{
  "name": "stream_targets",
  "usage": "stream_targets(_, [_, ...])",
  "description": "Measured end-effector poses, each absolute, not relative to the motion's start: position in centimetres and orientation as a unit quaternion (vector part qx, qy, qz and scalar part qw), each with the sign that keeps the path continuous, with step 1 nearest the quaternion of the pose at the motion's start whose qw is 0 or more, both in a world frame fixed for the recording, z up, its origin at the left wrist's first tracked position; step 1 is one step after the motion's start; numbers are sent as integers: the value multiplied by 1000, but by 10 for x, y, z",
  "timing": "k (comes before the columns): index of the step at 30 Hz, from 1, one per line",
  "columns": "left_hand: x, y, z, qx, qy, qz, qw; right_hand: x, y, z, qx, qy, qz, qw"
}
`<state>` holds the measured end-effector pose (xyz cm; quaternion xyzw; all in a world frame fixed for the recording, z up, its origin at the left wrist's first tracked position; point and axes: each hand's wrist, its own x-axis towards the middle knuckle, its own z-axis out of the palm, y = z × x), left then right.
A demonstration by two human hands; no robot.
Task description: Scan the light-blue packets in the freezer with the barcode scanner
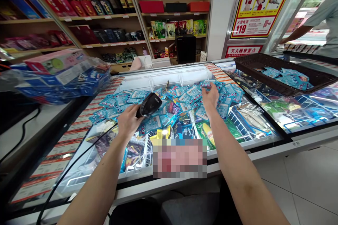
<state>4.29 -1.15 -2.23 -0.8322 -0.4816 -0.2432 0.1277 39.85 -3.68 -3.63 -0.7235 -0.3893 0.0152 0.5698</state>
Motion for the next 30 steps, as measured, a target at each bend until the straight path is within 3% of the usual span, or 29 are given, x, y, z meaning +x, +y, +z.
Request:
stream_targets(7, [39,-10,-21,-822,-494,-246,140,399,-44,-30,-786,-384,-37,482])
stream_targets(15, [33,-7,-19,-796,-526,-266,140,391,-48,-24,-775,-392,-70,490])
stream_targets(21, [27,-5,-19,-767,-553,-289,149,355,-43,-30,-663,-592,-70,453])
stream_targets(30, [18,-5,-15,-722,-614,-286,143,293,-55,-29,-450,-834,69,313])
